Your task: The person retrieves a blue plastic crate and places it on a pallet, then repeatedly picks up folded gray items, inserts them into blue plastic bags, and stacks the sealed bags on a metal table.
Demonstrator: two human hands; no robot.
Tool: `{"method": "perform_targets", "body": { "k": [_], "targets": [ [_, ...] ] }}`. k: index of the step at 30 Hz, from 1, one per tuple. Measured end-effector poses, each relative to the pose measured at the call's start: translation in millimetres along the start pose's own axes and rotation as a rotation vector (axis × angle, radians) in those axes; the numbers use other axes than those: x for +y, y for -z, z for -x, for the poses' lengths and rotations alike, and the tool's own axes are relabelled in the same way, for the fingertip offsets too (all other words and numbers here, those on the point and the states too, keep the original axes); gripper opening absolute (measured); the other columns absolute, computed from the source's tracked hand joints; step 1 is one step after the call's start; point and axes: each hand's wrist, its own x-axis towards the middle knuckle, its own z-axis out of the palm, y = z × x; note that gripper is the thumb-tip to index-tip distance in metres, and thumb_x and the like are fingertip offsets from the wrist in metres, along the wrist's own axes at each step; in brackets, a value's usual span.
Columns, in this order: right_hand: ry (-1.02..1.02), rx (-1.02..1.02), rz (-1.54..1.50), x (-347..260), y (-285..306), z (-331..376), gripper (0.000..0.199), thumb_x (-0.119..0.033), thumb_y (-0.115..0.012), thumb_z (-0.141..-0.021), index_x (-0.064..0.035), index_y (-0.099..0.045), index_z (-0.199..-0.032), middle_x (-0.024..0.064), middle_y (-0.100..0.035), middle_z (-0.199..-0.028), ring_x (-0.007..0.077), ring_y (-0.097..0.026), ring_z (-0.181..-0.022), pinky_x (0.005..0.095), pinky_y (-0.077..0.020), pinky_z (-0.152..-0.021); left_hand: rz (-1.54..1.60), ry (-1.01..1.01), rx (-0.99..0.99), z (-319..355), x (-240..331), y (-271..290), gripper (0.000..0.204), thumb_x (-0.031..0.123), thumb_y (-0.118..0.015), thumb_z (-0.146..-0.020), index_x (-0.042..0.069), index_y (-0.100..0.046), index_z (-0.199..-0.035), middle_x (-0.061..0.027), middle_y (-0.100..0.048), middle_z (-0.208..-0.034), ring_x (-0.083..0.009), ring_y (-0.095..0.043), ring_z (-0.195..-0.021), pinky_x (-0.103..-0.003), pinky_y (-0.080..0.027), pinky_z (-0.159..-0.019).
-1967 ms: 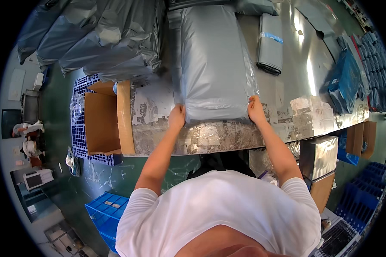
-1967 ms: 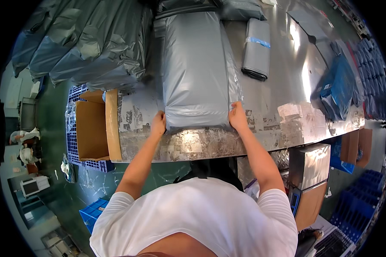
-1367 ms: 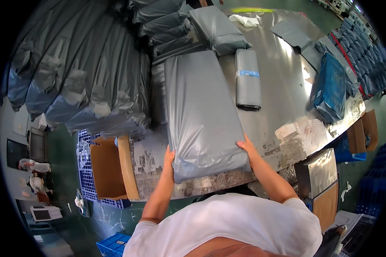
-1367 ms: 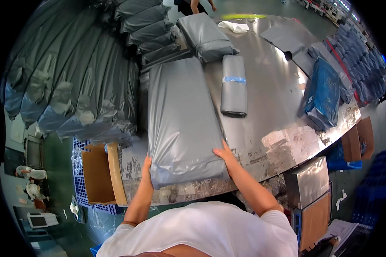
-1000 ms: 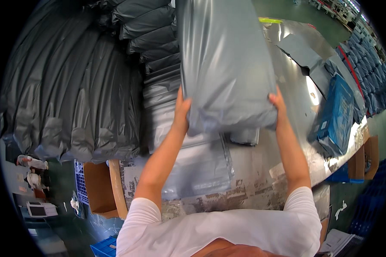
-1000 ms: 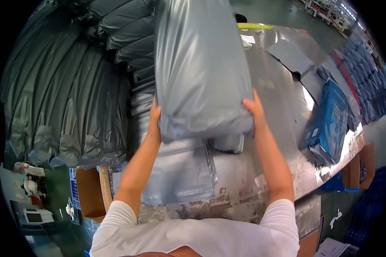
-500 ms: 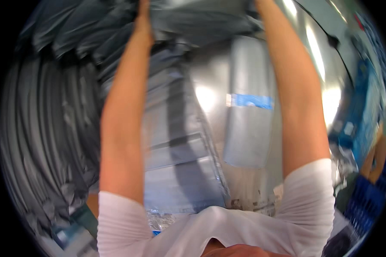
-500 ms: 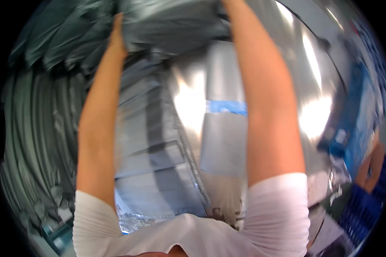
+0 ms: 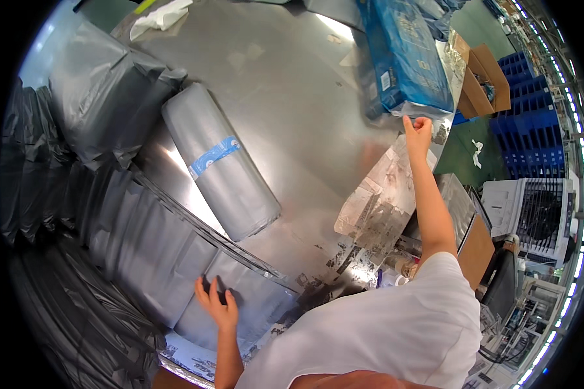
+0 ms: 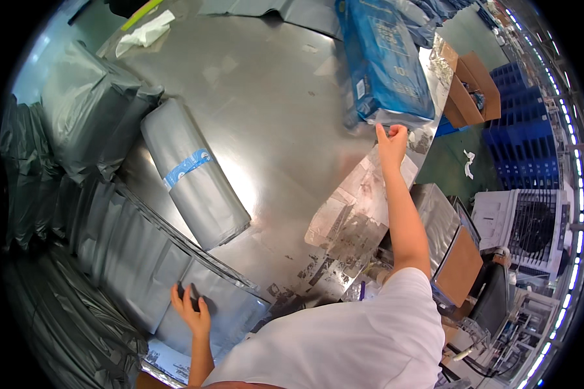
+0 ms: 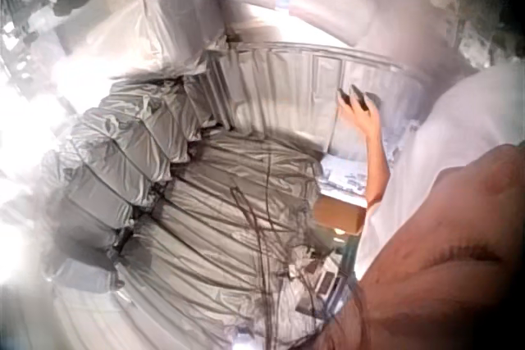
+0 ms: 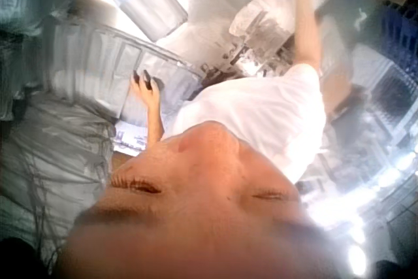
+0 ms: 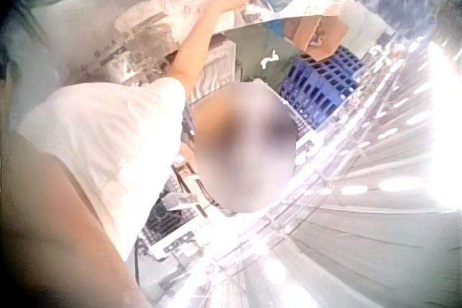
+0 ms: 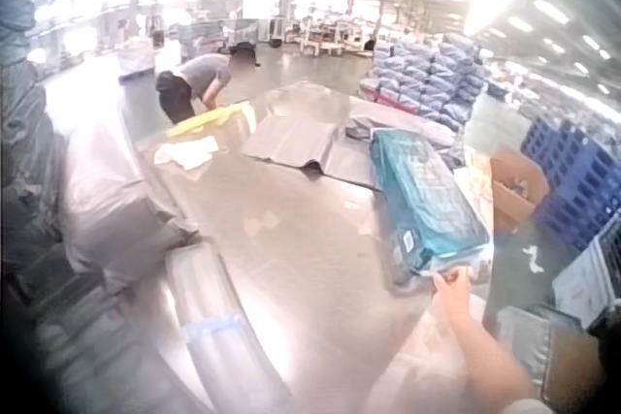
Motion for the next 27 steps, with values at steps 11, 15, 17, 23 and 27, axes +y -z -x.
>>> {"method": "perform_targets", "body": {
  "k": [11,15,17,23,27],
  "targets": [
    [-0.4,-0.018,-0.537,119,31,-115,0.05,-0.002,-0.058,-0.074,0.0011,-0.036,-0.119,0.0147,-0.055,-0.096,0.0146,-0.055,-0.066,0.0224,-0.0437,-0.05,0.038,-0.054,-0.033,56,32,31,0.023,0.002,-0.054,-0.071,0.0,-0.059,-0.093,-0.0168,-0.046,-0.118,-0.0356,-0.041,-0.111,-0.043,-0.032,-0.094],
    [-0.254,-0.232,-0.598,90,30,-74,0.017,-0.02,-0.061,-0.082,-0.0038,-0.057,-0.078,0.0007,-0.053,-0.064,0.0079,-0.048,-0.056,0.0202,-0.0379,-0.05,0.129,-0.169,-0.06,25,63,21,0.017,0.001,-0.055,-0.071,0.001,-0.061,-0.088,-0.0138,-0.054,-0.108,-0.0316,-0.048,-0.103,-0.039,-0.037,-0.089],
    [-0.196,-0.364,-0.709,78,17,-32,0.011,-0.017,-0.06,-0.083,-0.0075,-0.057,-0.077,-0.0021,-0.051,-0.063,0.0067,-0.045,-0.055,0.02,-0.036,-0.054,0.252,-0.291,-0.091,-22,86,2,0.017,0.001,-0.056,-0.072,0.001,-0.062,-0.088,-0.0135,-0.055,-0.103,-0.0307,-0.051,-0.098,-0.038,-0.04,-0.086],
    [-0.283,-0.404,-0.87,19,29,138,0.007,-0.009,-0.061,-0.08,-0.0036,-0.057,-0.079,-0.0016,-0.054,-0.073,0.0054,-0.046,-0.065,0.0193,-0.0359,-0.059,0.572,-0.27,-0.121,-153,169,-73,0.031,0.008,-0.057,-0.077,0.0,-0.052,-0.106,-0.016,-0.054,-0.108,-0.0294,-0.051,-0.102,-0.035,-0.04,-0.084],
    [-0.092,-0.305,-0.645,35,52,202,0.011,-0.008,-0.061,-0.08,-0.0001,-0.058,-0.072,0.0,-0.052,-0.071,0.0088,-0.045,-0.067,0.022,-0.0347,-0.06,0.728,-0.217,-0.258,-190,185,-129,0.03,0.014,-0.059,-0.08,0.003,-0.053,-0.107,-0.0075,-0.054,-0.109,-0.0176,-0.05,-0.1,-0.03,-0.039,-0.085]
  ]
}}
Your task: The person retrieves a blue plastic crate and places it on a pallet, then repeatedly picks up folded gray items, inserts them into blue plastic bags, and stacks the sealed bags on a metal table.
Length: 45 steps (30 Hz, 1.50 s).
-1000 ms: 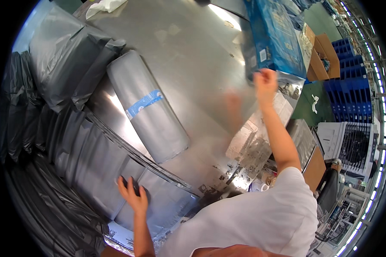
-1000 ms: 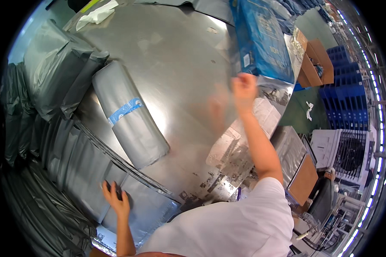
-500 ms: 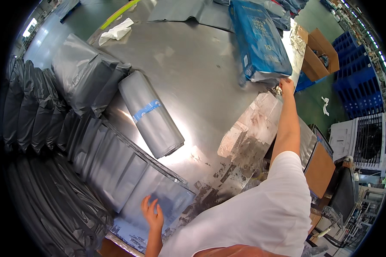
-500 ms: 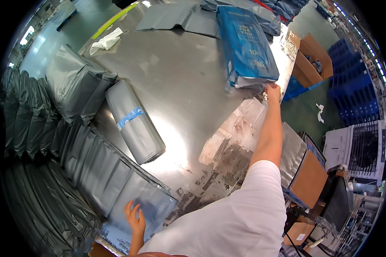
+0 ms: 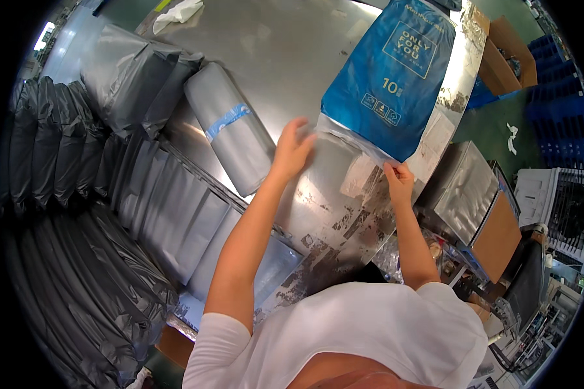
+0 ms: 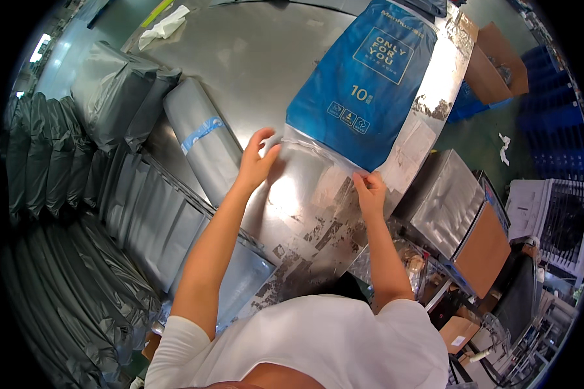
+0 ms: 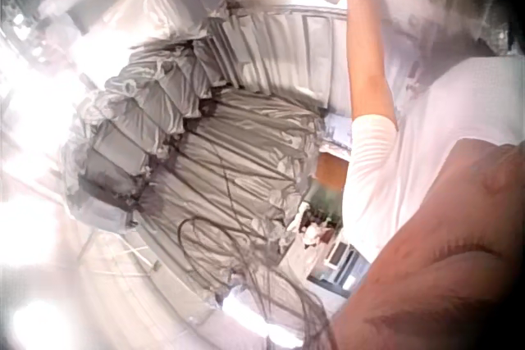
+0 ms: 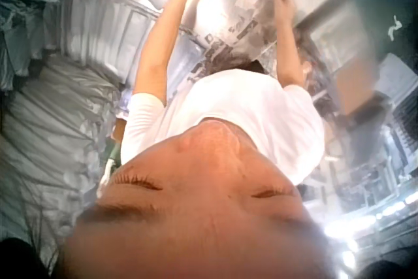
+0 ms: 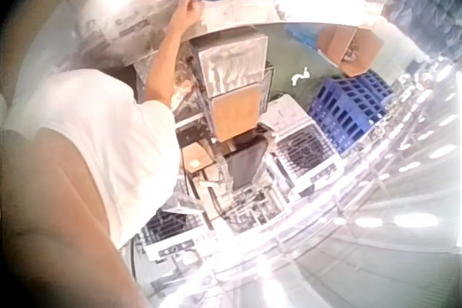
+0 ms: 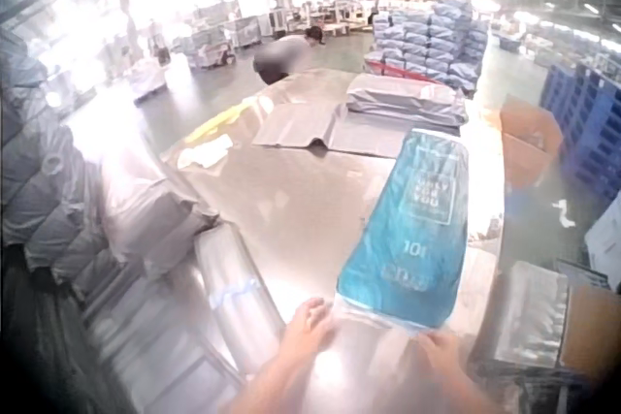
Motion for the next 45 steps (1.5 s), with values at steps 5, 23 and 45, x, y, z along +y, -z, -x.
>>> {"method": "perform_targets", "body": {
  "k": [5,23,45],
  "targets": [
    [0.256,0.018,0.128,-41,9,16,0.013,-0.006,-0.056,-0.081,0.0011,-0.059,-0.07,0.0019,-0.043,-0.066,0.0147,-0.041,-0.071,0.0241,-0.0322,-0.066,0.316,0.275,-0.211,-10,-9,-13,0.011,0.013,-0.055,-0.085,0.005,-0.057,-0.092,0.0017,-0.056,-0.081,-0.0059,-0.049,-0.074,-0.02,-0.038,-0.068],
    [-0.39,-0.311,-0.833,-109,40,-23,0.066,-0.057,-0.043,-0.081,-0.0075,-0.042,-0.125,0.0109,-0.046,-0.123,0.0252,-0.048,-0.106,0.0362,-0.0414,-0.088,0.286,-0.276,-0.306,91,243,65,0.01,0.011,-0.05,-0.087,0.006,-0.049,-0.078,0.0044,-0.045,-0.066,-0.0037,-0.042,-0.061,-0.019,-0.035,-0.056],
    [-0.366,-0.934,0.023,-83,-112,243,0.069,-0.026,-0.059,-0.08,-0.0045,-0.024,-0.136,0.0168,-0.035,-0.133,0.0263,-0.039,-0.118,0.0353,-0.034,-0.096,-0.022,0.473,0.277,605,38,106,0.011,0.011,-0.055,-0.081,0.001,-0.056,-0.078,-0.0058,-0.06,-0.076,-0.0139,-0.055,-0.071,-0.027,-0.044,-0.065]
  ]
}}
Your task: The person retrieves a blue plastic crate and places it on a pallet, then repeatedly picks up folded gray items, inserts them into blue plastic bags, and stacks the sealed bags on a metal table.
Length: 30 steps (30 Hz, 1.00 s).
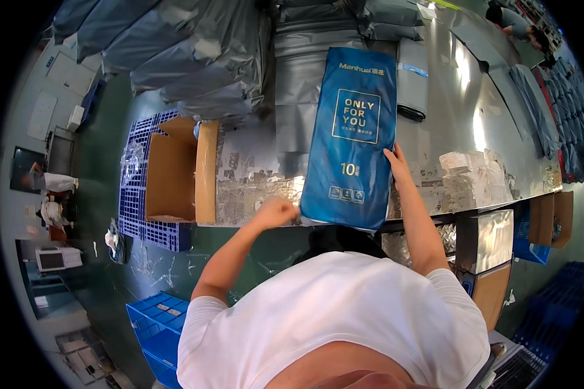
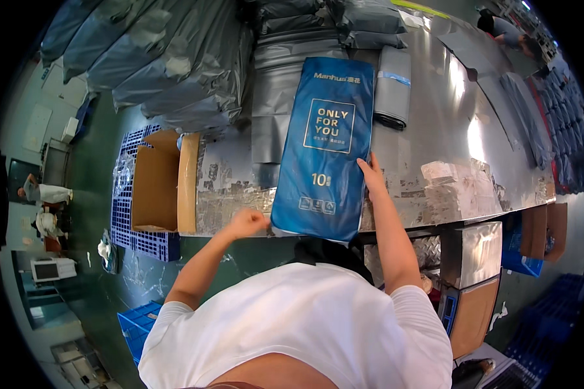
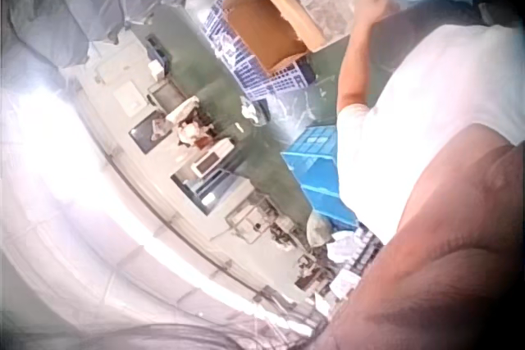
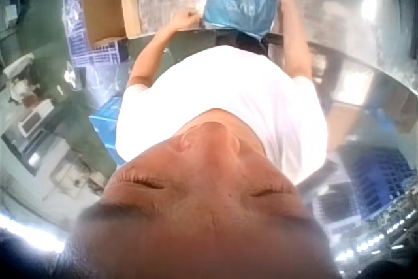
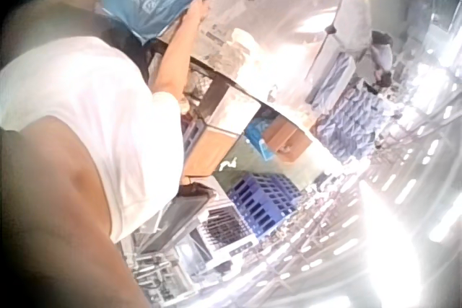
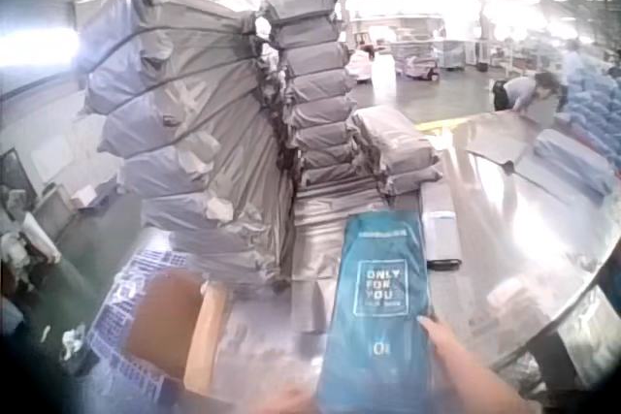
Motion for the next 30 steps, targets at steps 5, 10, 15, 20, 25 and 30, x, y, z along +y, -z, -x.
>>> {"method": "perform_targets", "body": {
  "k": [5,10,15,20,25,30],
  "targets": [
    [0.192,-0.098,0.145,11,-17,2,0.058,-0.017,-0.048,-0.088,-0.0078,-0.02,-0.138,0.0139,-0.034,-0.134,0.0218,-0.038,-0.119,0.0305,-0.0319,-0.096,0.25,-0.158,0.545,-65,-39,7,0.04,0.035,-0.041,-0.091,0.003,-0.053,-0.112,-0.0095,-0.058,-0.106,-0.0176,-0.056,-0.094,-0.028,-0.044,-0.08],
    [0.024,-0.179,0.068,14,-28,18,0.04,-0.026,-0.044,-0.092,-0.006,-0.04,-0.126,0.0072,-0.053,-0.115,0.0167,-0.051,-0.1,0.0284,-0.0403,-0.086,0.981,0.288,0.171,-71,24,-40,0.058,0.046,-0.028,-0.092,0.003,-0.032,-0.131,-0.0111,-0.049,-0.119,-0.0194,-0.049,-0.107,-0.029,-0.041,-0.089],
    [0.081,-0.184,0.038,33,-37,66,0.035,-0.022,-0.042,-0.092,-0.004,-0.043,-0.122,0.0068,-0.053,-0.113,0.0157,-0.05,-0.1,0.0284,-0.0393,-0.087,1.134,0.194,0.218,-25,6,-60,0.055,0.045,-0.029,-0.092,0.004,-0.037,-0.128,-0.0118,-0.05,-0.119,-0.0227,-0.051,-0.105,-0.034,-0.043,-0.089],
    [0.123,-0.098,0.11,77,-32,139,0.037,-0.02,-0.043,-0.091,-0.003,-0.041,-0.124,0.01,-0.05,-0.117,0.0188,-0.047,-0.105,0.0303,-0.0355,-0.092,1.006,0.168,0.271,48,-18,-89,0.053,0.042,-0.028,-0.094,0.005,-0.03,-0.132,-0.0093,-0.045,-0.123,-0.0174,-0.045,-0.109,-0.028,-0.038,-0.092],
    [0.155,-0.011,0.42,120,-18,194,0.041,-0.03,-0.037,-0.092,-0.0003,-0.043,-0.119,0.0157,-0.052,-0.112,0.0221,-0.051,-0.1,0.0307,-0.0375,-0.088,0.844,0.098,0.472,119,-32,-117,0.048,0.038,-0.029,-0.095,0.002,-0.038,-0.126,-0.0107,-0.045,-0.123,-0.019,-0.044,-0.11,-0.033,-0.031,-0.098],
    [0.484,0.128,0.733,66,-5,84,0.011,-0.008,-0.05,-0.082,0.0,-0.054,-0.076,0.0123,-0.054,-0.065,0.0197,-0.053,-0.056,0.0302,-0.042,-0.052,0.054,-0.143,0.796,24,-43,-26,0.021,0.0,-0.05,-0.082,0.001,-0.058,-0.101,-0.0117,-0.058,-0.106,-0.0198,-0.055,-0.095,-0.032,-0.042,-0.084]
  ]
}}
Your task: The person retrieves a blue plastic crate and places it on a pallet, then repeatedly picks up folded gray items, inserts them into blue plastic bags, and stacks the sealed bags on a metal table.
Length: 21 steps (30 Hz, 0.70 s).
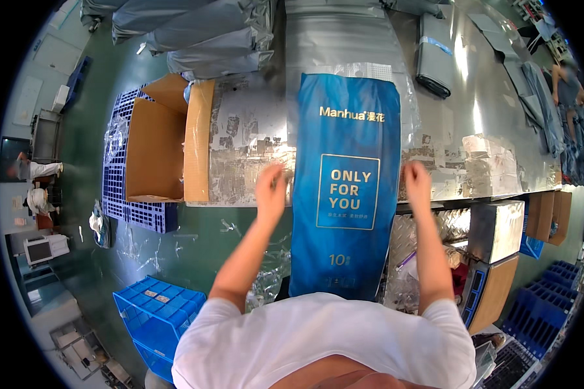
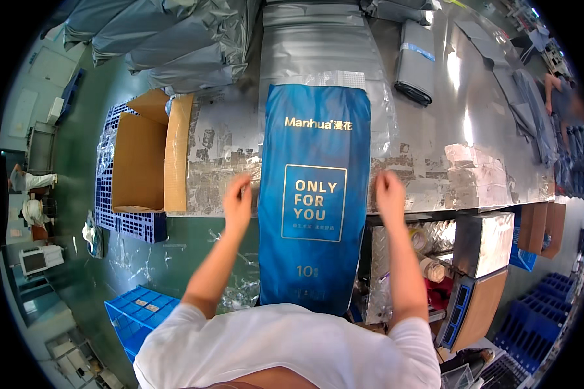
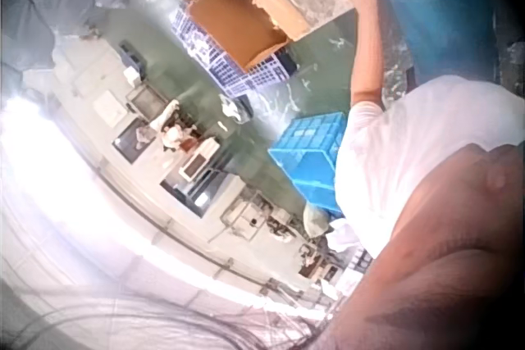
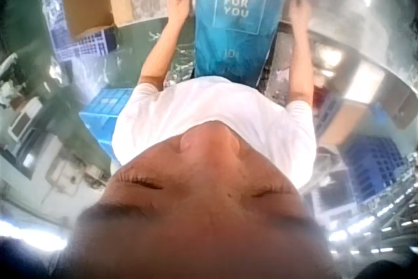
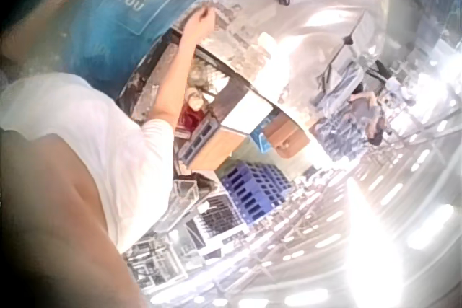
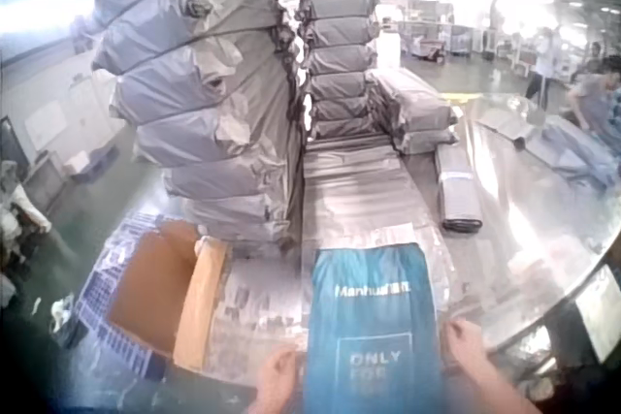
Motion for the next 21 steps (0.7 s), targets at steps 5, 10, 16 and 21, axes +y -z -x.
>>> {"method": "perform_targets", "body": {
  "k": [5,10,16,21],
  "targets": [
    [0.56,-0.072,0.583,3,-21,-119,0.025,-0.007,-0.053,-0.073,-0.0023,-0.056,-0.098,0.0146,-0.056,-0.102,0.0294,-0.057,-0.09,0.0374,-0.0455,-0.076,-0.518,-0.581,-0.286,-137,-11,-31,0.031,-0.003,-0.053,-0.065,0.002,-0.057,-0.095,-0.0138,-0.054,-0.104,-0.0302,-0.05,-0.099,-0.037,-0.045,-0.082],
    [0.309,-0.35,0.916,42,-40,-168,0.023,-0.021,-0.049,-0.076,-0.0029,-0.058,-0.088,0.0171,-0.061,-0.088,0.0337,-0.059,-0.081,0.042,-0.0469,-0.071,-0.934,-0.592,-0.589,-162,-20,-49,0.021,0.0,-0.05,-0.069,0.004,-0.058,-0.088,-0.0138,-0.054,-0.096,-0.0283,-0.051,-0.096,-0.038,-0.047,-0.076],
    [0.161,-0.127,0.557,13,-43,-202,0.03,-0.028,-0.048,-0.076,-0.0012,-0.061,-0.079,0.0219,-0.06,-0.085,0.0374,-0.058,-0.079,0.043,-0.0462,-0.067,-0.684,-0.395,-0.252,-205,-26,-60,0.017,0.005,-0.052,-0.07,0.002,-0.057,-0.086,-0.0129,-0.057,-0.089,-0.0311,-0.055,-0.088,-0.039,-0.048,-0.074],
    [0.2,-0.178,0.376,0,-43,-215,0.031,-0.026,-0.05,-0.077,-0.0006,-0.062,-0.089,0.0219,-0.061,-0.09,0.0347,-0.059,-0.076,0.0386,-0.0467,-0.067,-0.618,-0.351,-0.253,-216,-16,-76,0.012,0.009,-0.053,-0.076,0.003,-0.057,-0.084,-0.0125,-0.058,-0.081,-0.0328,-0.057,-0.08,-0.04,-0.046,-0.07]
  ]
}}
